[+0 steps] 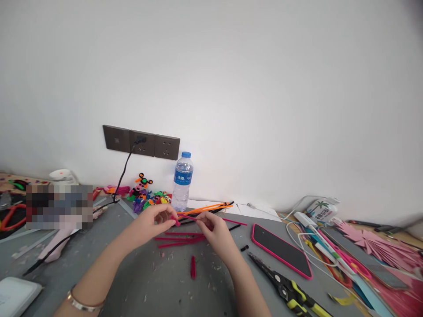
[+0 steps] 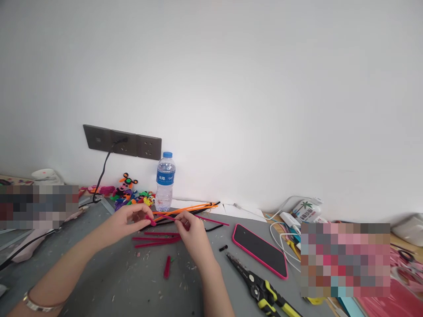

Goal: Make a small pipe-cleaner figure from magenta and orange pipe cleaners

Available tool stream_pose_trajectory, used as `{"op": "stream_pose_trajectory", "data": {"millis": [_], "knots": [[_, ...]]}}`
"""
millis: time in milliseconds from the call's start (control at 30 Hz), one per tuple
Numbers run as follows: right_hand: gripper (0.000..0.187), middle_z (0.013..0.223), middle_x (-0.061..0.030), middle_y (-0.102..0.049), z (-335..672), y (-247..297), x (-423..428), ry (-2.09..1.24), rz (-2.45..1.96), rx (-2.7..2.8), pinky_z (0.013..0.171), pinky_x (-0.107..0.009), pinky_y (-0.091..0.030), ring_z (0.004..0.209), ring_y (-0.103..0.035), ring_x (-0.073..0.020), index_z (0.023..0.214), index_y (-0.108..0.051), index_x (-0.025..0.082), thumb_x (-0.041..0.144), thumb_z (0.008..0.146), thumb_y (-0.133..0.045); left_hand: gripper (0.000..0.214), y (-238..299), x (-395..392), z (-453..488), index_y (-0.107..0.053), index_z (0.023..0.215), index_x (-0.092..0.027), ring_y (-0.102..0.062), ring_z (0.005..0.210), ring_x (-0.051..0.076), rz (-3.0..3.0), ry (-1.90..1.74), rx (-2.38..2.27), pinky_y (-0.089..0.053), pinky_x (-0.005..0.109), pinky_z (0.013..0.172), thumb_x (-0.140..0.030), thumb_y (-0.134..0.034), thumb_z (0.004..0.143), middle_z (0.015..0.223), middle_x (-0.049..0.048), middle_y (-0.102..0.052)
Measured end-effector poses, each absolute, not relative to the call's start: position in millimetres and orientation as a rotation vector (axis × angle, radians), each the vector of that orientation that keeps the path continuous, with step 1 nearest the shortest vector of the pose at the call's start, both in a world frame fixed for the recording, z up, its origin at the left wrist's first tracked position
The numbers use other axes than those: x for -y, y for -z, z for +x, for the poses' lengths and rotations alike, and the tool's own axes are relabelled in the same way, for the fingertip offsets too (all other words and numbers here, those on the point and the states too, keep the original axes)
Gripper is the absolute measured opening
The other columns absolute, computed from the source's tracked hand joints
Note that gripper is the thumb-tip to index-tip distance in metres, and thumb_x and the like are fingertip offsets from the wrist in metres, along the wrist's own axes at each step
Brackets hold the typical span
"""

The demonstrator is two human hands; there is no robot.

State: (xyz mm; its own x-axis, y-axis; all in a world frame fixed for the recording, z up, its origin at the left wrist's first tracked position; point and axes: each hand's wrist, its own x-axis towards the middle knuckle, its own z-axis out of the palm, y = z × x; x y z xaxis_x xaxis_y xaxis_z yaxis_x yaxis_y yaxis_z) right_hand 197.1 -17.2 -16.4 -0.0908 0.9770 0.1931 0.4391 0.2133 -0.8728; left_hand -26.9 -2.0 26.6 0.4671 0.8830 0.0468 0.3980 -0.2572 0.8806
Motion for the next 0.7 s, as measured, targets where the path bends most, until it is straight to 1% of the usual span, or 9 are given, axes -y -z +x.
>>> {"op": "stream_pose_trajectory", "data": {"millis": [100, 200, 267, 333, 400, 467, 567, 633, 700], "knots": [[0.022, 0.055, 0.0060, -0.037, 198, 16, 14, -0.820, -1.267, 1.479, 0.049, -0.025, -0.024, 0.050, -0.032, -0.0113, 0.073, -0.056, 0.019, 0.038, 0.084, -0.052, 0.023, -22, -2, -24, -0.060, 0.084, -0.020, -0.055, 0.070, 0.017, 1.738, -0.856, -1.091, -0.044, 0.025, 0.062, -0.043, -0.056, 0.082, 0.077, 0.0002, -0.060], [0.028, 0.054, 0.0056, -0.041, 196, 11, 14, -0.908, -1.140, 1.318, 0.047, -0.025, -0.026, 0.048, -0.034, -0.0109, 0.077, -0.058, 0.018, 0.046, 0.082, -0.056, 0.024, -18, -3, -18, -0.060, 0.082, -0.020, -0.058, 0.076, 0.018, 1.640, -0.960, -1.091, -0.047, 0.027, 0.069, -0.044, -0.060, 0.080, 0.081, 0.0009, -0.062], [0.030, 0.058, 0.0033, -0.053, 194, 6, 17, -1.001, -1.050, 1.221, 0.049, -0.025, -0.034, 0.048, -0.042, -0.0117, 0.092, -0.060, 0.018, 0.045, 0.081, -0.059, 0.024, -18, -2, -14, -0.062, 0.083, -0.020, -0.061, 0.082, 0.019, 1.546, -0.997, -1.067, -0.048, 0.028, 0.075, -0.043, -0.063, 0.077, 0.085, 0.0024, -0.065], [0.040, 0.067, 0.0007, -0.062, 191, 2, 20, -1.061, -0.973, 1.127, 0.053, -0.027, -0.041, 0.049, -0.048, -0.0126, 0.115, -0.054, 0.020, 0.042, 0.082, -0.059, 0.025, -17, 0, -11, -0.063, 0.087, -0.020, -0.063, 0.087, 0.020, 1.434, -1.020, -1.035, -0.049, 0.028, 0.078, -0.042, -0.066, 0.076, 0.089, 0.0038, -0.068], [0.052, 0.073, -0.0003, -0.067, 189, -1, 23, -1.070, -0.921, 1.053, 0.053, -0.027, -0.043, 0.047, -0.050, -0.0121, 0.130, -0.043, 0.024, 0.038, 0.084, -0.059, 0.029, -16, 1, -8, -0.062, 0.094, -0.020, -0.064, 0.088, 0.020, 1.340, -1.034, -1.013, -0.050, 0.028, 0.079, -0.041, -0.068, 0.075, 0.091, 0.0039, -0.068], [0.058, 0.076, -0.0003, -0.068, 189, -2, 24, -1.066, -0.881, 0.999, 0.050, -0.026, -0.042, 0.044, -0.049, -0.0107, 0.137, -0.036, 0.027, 0.036, 0.085, -0.058, 0.032, -15, 2, -6, -0.060, 0.098, -0.021, -0.064, 0.085, 0.018, 1.282, -1.044, -1.003, -0.050, 0.028, 0.078, -0.040, -0.070, 0.075, 0.088, 0.0027, -0.068], [0.052, 0.074, 0.0011, -0.067, 190, -1, 23, -1.098, -0.832, 0.931, 0.046, -0.024, -0.038, 0.040, -0.046, -0.0087, 0.133, -0.042, 0.028, 0.035, 0.084, -0.059, 0.028, -13, 3, -4, -0.059, 0.091, -0.021, -0.062, 0.079, 0.016, 1.245, -1.055, -0.985, -0.050, 0.026, 0.075, -0.039, -0.072, 0.073, 0.083, 0.0007, -0.066], [0.038, 0.071, 0.0014, -0.065, 191, 0, 21, -1.144, -0.804, 0.892, 0.046, -0.024, -0.036, 0.040, -0.044, -0.0080, 0.117, -0.056, 0.024, 0.036, 0.082, -0.062, 0.026, -12, 3, -2, -0.060, 0.087, -0.020, -0.061, 0.075, 0.015, 1.234, -1.069, -0.968, -0.050, 0.026, 0.073, -0.039, -0.072, 0.073, 0.080, -0.0002, -0.065], [0.028, 0.069, 0.0009, -0.063, 191, 0, 20, -1.200, -0.780, 0.873, 0.048, -0.024, -0.036, 0.045, -0.046, -0.0090, 0.104, -0.063, 0.021, 0.035, 0.079, -0.065, 0.026, -12, 4, -1, -0.061, 0.087, -0.020, -0.059, 0.072, 0.014, 1.224, -1.083, -0.961, -0.050, 0.026, 0.071, -0.039, -0.072, 0.073, 0.079, -0.0008, -0.063]]}}
